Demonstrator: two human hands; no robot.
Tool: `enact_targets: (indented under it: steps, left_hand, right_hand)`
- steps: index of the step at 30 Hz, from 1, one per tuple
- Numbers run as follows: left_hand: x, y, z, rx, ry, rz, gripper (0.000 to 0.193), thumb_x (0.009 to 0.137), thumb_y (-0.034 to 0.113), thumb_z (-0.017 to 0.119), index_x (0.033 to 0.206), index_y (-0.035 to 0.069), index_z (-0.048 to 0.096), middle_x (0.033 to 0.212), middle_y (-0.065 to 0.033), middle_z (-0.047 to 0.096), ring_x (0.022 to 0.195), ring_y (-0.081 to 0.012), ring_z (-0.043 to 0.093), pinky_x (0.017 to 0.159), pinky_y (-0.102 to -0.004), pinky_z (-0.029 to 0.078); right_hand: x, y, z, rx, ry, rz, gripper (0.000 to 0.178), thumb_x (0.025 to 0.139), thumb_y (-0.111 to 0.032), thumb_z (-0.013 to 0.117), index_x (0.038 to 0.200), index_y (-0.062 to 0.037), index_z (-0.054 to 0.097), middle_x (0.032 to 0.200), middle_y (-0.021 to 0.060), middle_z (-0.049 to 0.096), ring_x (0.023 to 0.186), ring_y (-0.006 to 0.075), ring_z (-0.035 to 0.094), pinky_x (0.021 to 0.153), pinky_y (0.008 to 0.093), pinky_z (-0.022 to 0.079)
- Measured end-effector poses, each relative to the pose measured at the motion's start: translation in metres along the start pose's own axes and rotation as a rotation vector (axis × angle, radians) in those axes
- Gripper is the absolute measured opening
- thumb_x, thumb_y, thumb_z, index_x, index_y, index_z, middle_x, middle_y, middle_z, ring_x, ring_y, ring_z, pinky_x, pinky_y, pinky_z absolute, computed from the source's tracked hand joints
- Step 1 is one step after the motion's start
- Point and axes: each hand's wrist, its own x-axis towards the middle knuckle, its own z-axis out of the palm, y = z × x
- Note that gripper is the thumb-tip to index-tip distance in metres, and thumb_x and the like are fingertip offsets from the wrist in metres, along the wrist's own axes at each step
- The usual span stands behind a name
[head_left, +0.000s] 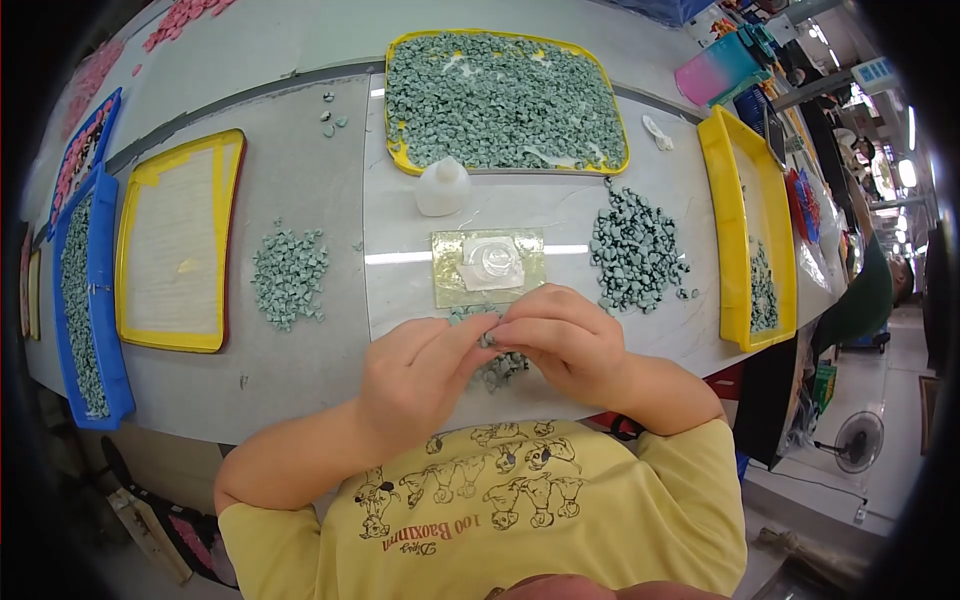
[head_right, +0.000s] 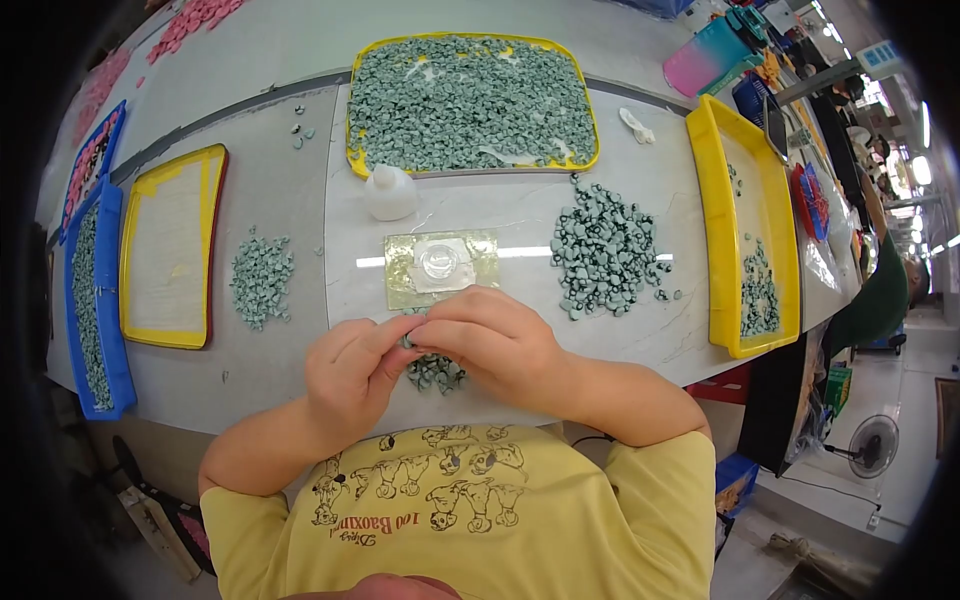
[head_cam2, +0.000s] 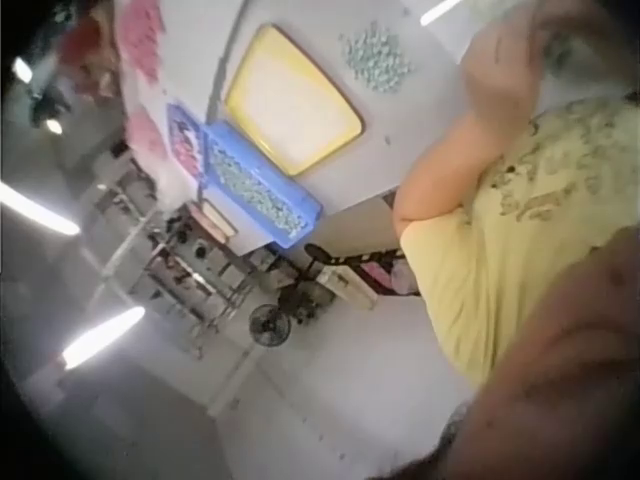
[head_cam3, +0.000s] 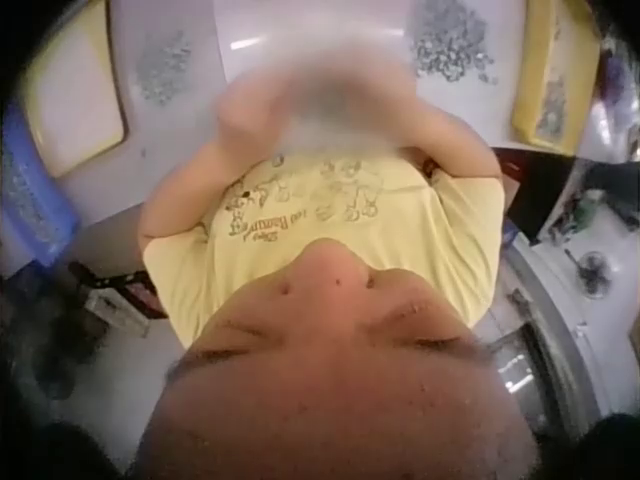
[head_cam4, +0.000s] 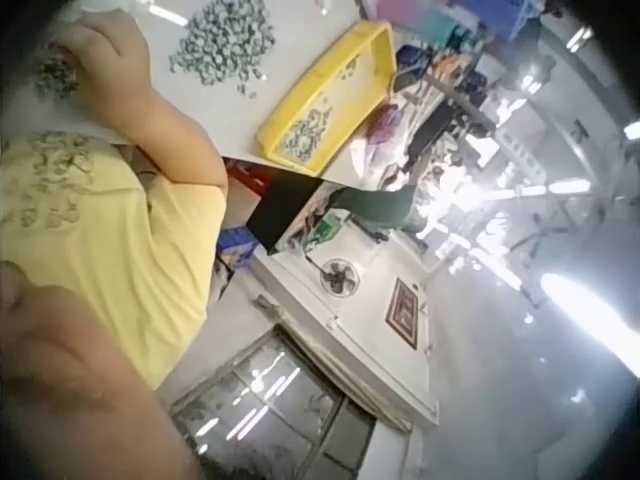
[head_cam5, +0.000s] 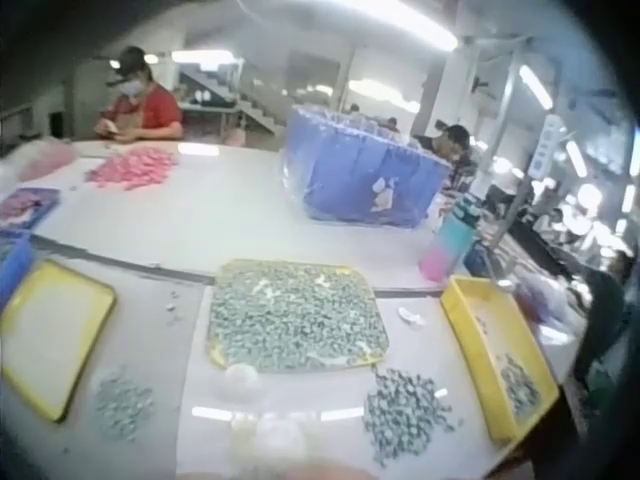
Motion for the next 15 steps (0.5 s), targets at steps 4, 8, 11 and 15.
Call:
enact_targets:
  steps: [4, 8, 11, 15]
  left_hand:
    - [-0.0001, -0.0016, -0.0019, 0.046, -0.002, 0.037, 0.027, 0.069, 0.002, 0.068, 0.094, 0.000, 0.060, 0.059, -0.0059, 0.049, 0.049, -0.0204, 0.044, 0.044, -0.0302, 0.036]
    - [-0.0024, -0.0046, 0.0001, 0.057, -0.055, 0.077, 0.027, 0.068, 0.006, 0.069, 0.092, -0.001, 0.056, 0.067, -0.0069, 0.053, 0.054, -0.0214, 0.051, 0.047, -0.0306, 0.042]
    - [-0.0059, -0.0045, 0.0013, 0.053, -0.041, 0.080, 0.025, 0.071, 0.004, 0.065, 0.092, -0.003, 0.055, 0.072, -0.0085, 0.056, 0.055, -0.0222, 0.052, 0.047, -0.0314, 0.043]
    - [-0.0085, -0.0018, 0.0008, 0.050, -0.068, 0.058, 0.022, 0.075, 0.000, 0.059, 0.095, -0.006, 0.053, 0.079, -0.0114, 0.056, 0.056, -0.0229, 0.052, 0.048, -0.0319, 0.043]
  right_hand:
    - [0.0009, 0.0000, 0.0004, 0.033, -0.028, 0.035, 0.024, 0.071, 0.006, 0.065, 0.093, 0.0009, 0.055, 0.082, 0.0118, 0.057, 0.069, 0.0221, 0.056, 0.060, 0.0286, 0.047]
    - [-0.0018, 0.0000, 0.0019, 0.117, -0.067, 0.133, 0.018, 0.076, 0.006, 0.061, 0.091, 0.0010, 0.052, 0.082, 0.0125, 0.057, 0.070, 0.0222, 0.056, 0.061, 0.0283, 0.046]
    - [-0.0028, -0.0011, 0.0053, 0.148, -0.085, 0.174, 0.016, 0.079, 0.006, 0.057, 0.092, 0.0009, 0.049, 0.082, 0.0136, 0.056, 0.069, 0.0222, 0.055, 0.061, 0.0280, 0.046]
    - [-0.0018, -0.0014, 0.0093, 0.133, -0.116, 0.156, 0.017, 0.082, 0.008, 0.051, 0.095, 0.0005, 0.044, 0.083, 0.0137, 0.053, 0.068, 0.0218, 0.051, 0.061, 0.0280, 0.044]
